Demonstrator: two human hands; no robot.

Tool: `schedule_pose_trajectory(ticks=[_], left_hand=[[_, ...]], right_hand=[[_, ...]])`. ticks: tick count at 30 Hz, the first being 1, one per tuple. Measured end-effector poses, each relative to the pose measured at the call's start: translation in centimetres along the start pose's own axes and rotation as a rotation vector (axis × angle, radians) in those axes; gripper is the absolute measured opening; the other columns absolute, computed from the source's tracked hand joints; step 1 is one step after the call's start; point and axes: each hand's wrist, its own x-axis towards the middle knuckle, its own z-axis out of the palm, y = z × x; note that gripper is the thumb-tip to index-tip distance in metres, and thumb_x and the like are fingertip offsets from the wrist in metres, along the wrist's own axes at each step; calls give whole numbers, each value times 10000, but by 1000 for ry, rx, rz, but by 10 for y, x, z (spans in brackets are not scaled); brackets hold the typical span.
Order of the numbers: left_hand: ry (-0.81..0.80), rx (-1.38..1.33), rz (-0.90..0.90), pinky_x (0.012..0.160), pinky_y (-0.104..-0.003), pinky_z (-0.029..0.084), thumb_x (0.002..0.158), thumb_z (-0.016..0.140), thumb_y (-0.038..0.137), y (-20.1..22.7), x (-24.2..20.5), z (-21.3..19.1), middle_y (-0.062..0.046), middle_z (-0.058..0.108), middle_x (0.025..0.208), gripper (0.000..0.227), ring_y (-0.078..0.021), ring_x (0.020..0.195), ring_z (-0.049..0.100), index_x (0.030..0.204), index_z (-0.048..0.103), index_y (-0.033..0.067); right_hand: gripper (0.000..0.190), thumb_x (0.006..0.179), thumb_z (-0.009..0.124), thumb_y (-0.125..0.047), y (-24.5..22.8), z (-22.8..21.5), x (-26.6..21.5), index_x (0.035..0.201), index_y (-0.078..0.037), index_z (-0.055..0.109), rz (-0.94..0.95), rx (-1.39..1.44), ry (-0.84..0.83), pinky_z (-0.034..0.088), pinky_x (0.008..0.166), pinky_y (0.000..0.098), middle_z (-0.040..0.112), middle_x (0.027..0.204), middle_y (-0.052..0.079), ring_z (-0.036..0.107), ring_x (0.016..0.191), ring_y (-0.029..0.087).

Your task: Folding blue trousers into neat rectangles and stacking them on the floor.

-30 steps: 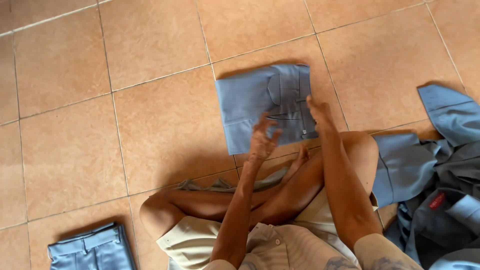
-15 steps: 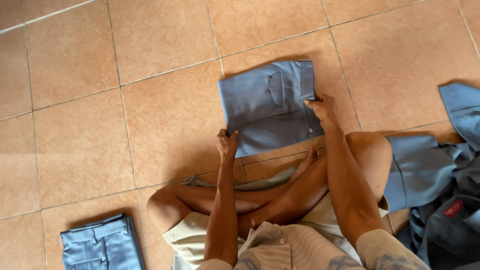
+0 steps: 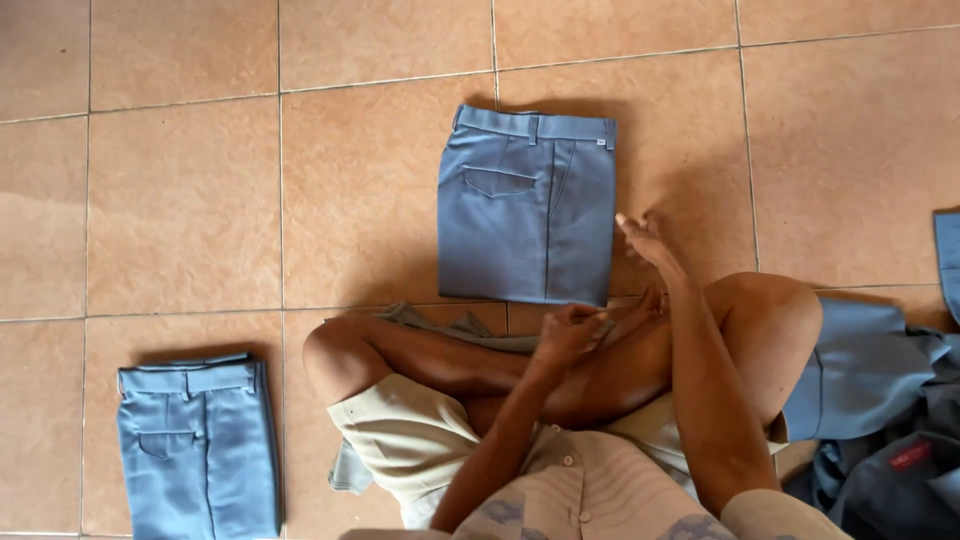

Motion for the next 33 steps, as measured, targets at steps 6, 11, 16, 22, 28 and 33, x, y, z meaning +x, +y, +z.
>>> schedule_pose_trajectory(ticks=[6, 11, 16, 22, 28, 33], left_hand=[[874, 998, 748, 804, -588, 551, 937, 673, 390, 69, 18, -141, -256, 600, 1067, 454, -465, 976, 646, 1192, 574, 28], [601, 703, 563, 705, -583, 532, 864, 757, 229, 65, 36, -197, -183, 673, 814, 228, -474, 844, 708, 930, 605, 71], [645, 582, 640, 627, -434, 550, 788, 750, 59, 46, 55, -199, -86, 639, 643, 208, -299, 602, 705, 774, 553, 122], [661, 596, 596, 688, -503, 560, 812, 793, 172, 64, 22, -186, -161, 676, 707, 242, -390, 719, 731, 860, 576, 77], [739, 685, 554, 796, -598, 563, 862, 782, 235, 72, -8, -164, -325, 711, 818, 507, -492, 833, 725, 1121, 486, -85], [714, 693, 466, 813, -607, 571, 874, 776, 315, 75, -2, -161, -331, 705, 830, 733, -510, 855, 720, 1312, 363, -104]], right_hand=[[541, 1000, 621, -463, -149, -66, -102, 926, 47, 787, 330, -263, -649, 541, 803, 397, 763, 864, 112, 663, 800, 239], [668, 1038, 520, -426, -147, -41, -68, 1399, 137, 532, 750, -227, -739, 504, 808, 324, 721, 1145, 251, 675, 981, 308], [717, 781, 788, -529, -65, -19, -85, 1259, -13, 645, 242, -342, -459, 554, 743, 465, 685, 1106, 204, 648, 919, 332], [617, 818, 717, -631, -93, -55, -83, 1095, -80, 697, 49, -598, -336, 566, 772, 457, 714, 1030, 166, 698, 942, 329], [431, 1009, 671, -400, -161, -14, -4, 1324, -123, 571, -358, -543, 40, 537, 872, 539, 626, 1168, 130, 650, 1087, 346], [671, 1013, 640, -322, -212, 33, 59, 1579, -137, 332, -574, -580, -57, 341, 1031, 695, 518, 1408, 240, 520, 1291, 462]])
